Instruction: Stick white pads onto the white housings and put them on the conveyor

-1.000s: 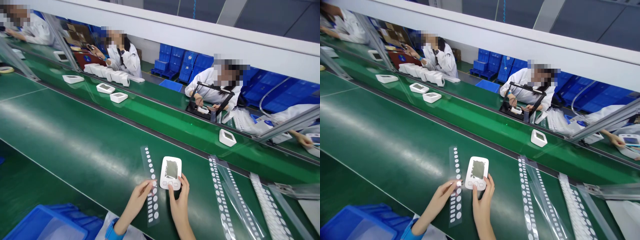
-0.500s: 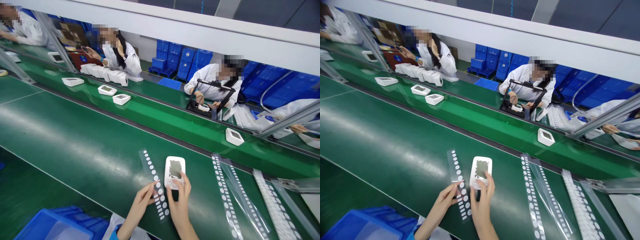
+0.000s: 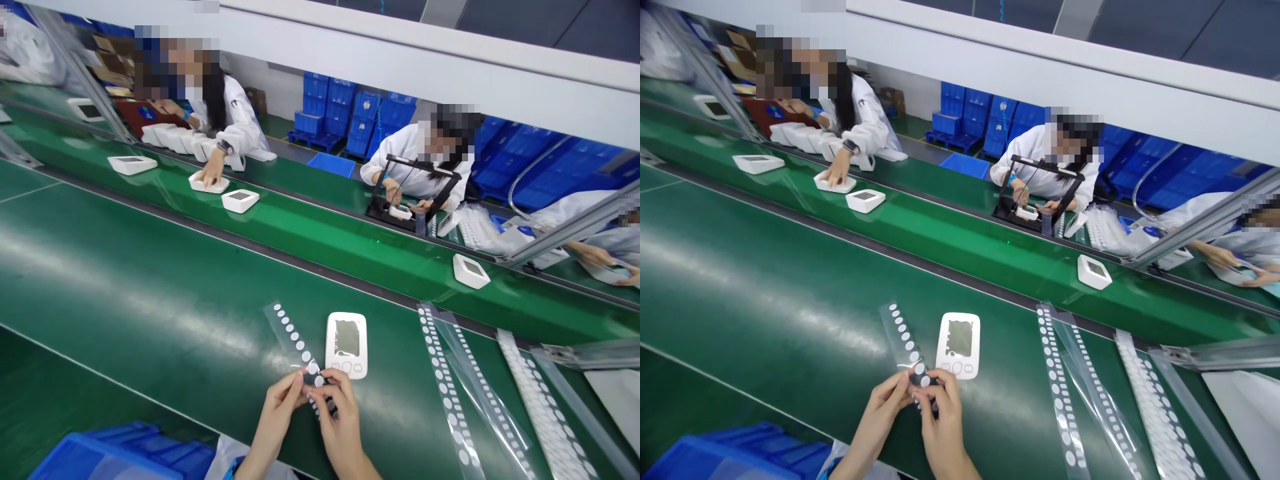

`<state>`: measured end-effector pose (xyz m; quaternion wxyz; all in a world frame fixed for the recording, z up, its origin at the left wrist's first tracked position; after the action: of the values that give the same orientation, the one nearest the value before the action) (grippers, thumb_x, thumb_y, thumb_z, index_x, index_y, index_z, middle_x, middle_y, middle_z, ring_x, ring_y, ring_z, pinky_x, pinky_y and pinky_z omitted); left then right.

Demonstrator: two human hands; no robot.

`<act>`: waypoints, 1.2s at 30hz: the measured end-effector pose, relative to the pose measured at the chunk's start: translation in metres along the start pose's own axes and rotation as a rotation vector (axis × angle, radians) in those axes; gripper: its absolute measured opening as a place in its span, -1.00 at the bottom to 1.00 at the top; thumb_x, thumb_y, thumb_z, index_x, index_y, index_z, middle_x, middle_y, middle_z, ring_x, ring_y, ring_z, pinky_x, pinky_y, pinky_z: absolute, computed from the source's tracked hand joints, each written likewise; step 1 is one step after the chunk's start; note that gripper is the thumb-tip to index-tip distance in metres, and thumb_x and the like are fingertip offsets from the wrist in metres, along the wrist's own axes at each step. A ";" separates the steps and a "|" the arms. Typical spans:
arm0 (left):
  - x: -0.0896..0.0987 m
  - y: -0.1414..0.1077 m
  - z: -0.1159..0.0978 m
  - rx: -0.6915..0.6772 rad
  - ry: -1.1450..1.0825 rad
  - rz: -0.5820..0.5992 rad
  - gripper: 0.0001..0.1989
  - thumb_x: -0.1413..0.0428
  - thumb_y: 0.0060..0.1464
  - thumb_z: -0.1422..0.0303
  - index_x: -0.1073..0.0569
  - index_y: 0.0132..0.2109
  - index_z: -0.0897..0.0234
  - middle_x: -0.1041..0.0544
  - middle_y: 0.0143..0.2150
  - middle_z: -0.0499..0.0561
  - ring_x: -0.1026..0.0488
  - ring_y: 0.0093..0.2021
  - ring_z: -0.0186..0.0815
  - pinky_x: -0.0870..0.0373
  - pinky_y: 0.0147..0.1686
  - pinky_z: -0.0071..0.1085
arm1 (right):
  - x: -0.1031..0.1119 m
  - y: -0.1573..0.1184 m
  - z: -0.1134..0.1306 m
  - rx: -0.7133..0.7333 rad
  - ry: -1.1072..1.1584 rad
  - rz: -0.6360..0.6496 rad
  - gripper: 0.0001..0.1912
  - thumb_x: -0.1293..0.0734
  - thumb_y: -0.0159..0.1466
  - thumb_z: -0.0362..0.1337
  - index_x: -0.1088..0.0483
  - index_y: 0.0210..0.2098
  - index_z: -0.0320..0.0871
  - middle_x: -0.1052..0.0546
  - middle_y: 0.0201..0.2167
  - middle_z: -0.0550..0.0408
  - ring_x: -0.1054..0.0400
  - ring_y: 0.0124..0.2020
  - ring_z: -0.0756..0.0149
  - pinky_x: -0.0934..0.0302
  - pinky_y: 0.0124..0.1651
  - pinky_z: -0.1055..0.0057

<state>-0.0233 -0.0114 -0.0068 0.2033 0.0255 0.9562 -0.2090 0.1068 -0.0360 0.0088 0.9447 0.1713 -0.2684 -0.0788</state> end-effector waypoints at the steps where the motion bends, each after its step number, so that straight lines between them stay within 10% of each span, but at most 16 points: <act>1: 0.000 0.001 0.000 -0.008 0.004 -0.006 -0.62 -0.24 0.00 0.07 -0.60 -0.22 0.32 -0.56 -0.37 0.03 -0.51 -0.29 -0.19 -0.50 -0.21 -0.36 | 0.001 -0.001 0.002 0.037 -0.017 -0.005 -0.85 -0.24 0.31 -0.39 -0.43 -0.33 -0.11 -0.43 -0.15 -0.01 -0.37 -0.08 0.21 -0.35 -0.06 0.27; 6: 0.003 0.011 -0.001 -0.009 -0.158 -0.085 -0.63 -0.29 -0.06 0.08 -0.59 -0.23 0.29 -0.54 -0.44 -0.03 -0.51 -0.30 -0.23 -0.48 -0.13 -0.33 | 0.018 -0.004 0.001 0.193 -0.081 0.010 -0.86 -0.28 0.28 -0.43 -0.42 -0.27 -0.07 -0.43 -0.17 0.01 -0.32 -0.01 0.18 -0.28 0.04 0.20; 14: 0.002 0.015 -0.014 -0.022 -0.050 -0.045 -0.62 -0.25 -0.03 0.04 -0.59 -0.37 0.33 -0.50 -0.47 0.00 -0.46 -0.32 -0.26 -0.45 -0.08 -0.34 | 0.063 0.027 -0.046 -0.348 0.009 -0.158 -0.72 -0.34 0.24 -0.11 -0.48 -0.46 -0.17 -0.39 -0.10 -0.12 -0.35 -0.04 0.10 -0.34 -0.07 0.21; 36: 0.007 0.015 -0.008 -0.004 -0.025 0.023 -0.65 -0.18 0.09 0.08 -0.56 -0.42 0.30 -0.55 -0.37 0.01 -0.46 -0.22 -0.23 -0.42 -0.04 -0.39 | 0.057 0.017 -0.049 -0.418 0.194 -0.102 -0.72 -0.28 0.30 -0.11 -0.42 -0.40 -0.18 -0.30 -0.02 -0.12 -0.33 0.00 0.13 -0.37 -0.04 0.25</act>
<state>-0.0304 0.0052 -0.0089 0.2176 0.0335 0.9537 -0.2049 0.1820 -0.0205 0.0030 0.9757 -0.0080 -0.1453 -0.1638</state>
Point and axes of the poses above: each hand's wrist, its own y-axis towards the middle knuckle, its own x-axis out of the back of the hand, z = x × y, the point moved 1 cm from there along y, towards the middle knuckle
